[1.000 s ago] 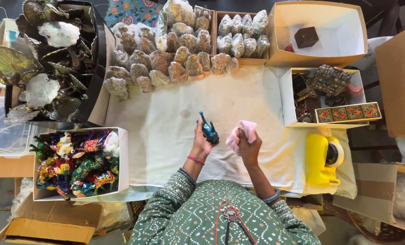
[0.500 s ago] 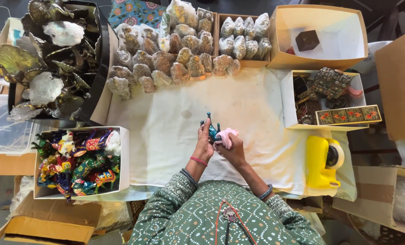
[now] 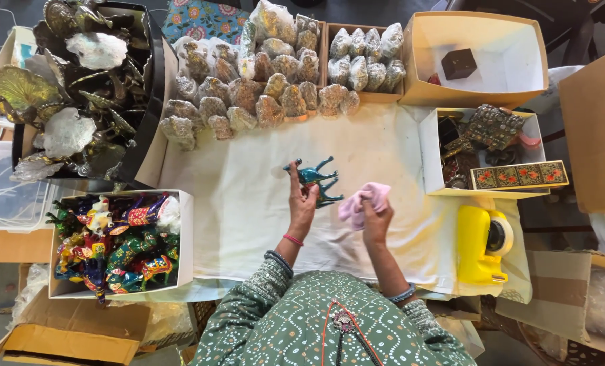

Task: The person wipes a small, colorful decorative figurine with a pink cloth. They then pick up a piece of bubble wrap and wrap the figurine in it, placing the wrapped item into a box.

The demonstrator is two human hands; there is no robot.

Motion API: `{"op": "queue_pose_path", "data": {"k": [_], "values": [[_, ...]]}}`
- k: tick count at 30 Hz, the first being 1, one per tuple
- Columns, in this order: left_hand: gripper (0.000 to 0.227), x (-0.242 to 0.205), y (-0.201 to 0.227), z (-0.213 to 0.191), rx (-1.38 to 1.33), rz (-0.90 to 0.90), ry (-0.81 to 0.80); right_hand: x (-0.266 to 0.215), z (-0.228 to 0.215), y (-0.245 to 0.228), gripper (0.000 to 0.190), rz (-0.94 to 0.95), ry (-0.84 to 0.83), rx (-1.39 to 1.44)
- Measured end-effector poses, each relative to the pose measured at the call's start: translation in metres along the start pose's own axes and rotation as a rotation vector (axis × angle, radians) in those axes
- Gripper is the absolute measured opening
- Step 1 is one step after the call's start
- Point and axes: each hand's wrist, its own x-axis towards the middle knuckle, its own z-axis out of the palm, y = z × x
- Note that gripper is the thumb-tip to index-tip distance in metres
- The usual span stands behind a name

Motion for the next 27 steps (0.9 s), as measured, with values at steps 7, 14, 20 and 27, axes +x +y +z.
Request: {"op": "queue_pose_path", "data": {"k": [7, 14, 20, 27], "values": [[0.105, 0.008, 0.019, -0.012, 0.629, 0.369, -0.042, 0.043, -0.016, -0.007, 0.035, 0.033, -0.138, -0.183], [0.111, 0.026, -0.005, -0.031, 1.170, 0.332, -0.144, 0.077, -0.074, 0.033, 0.064, -0.165, -0.125, -1.345], [0.104, 0.038, -0.029, -0.034, 1.162, 0.349, -0.158, 0.052, -0.034, 0.026, 0.077, -0.481, -0.241, -1.280], [0.088, 0.038, -0.028, -0.043, 1.061, 0.246, -0.145, 0.013, -0.013, 0.044, 0.049, -0.860, -0.408, -1.464]]}}
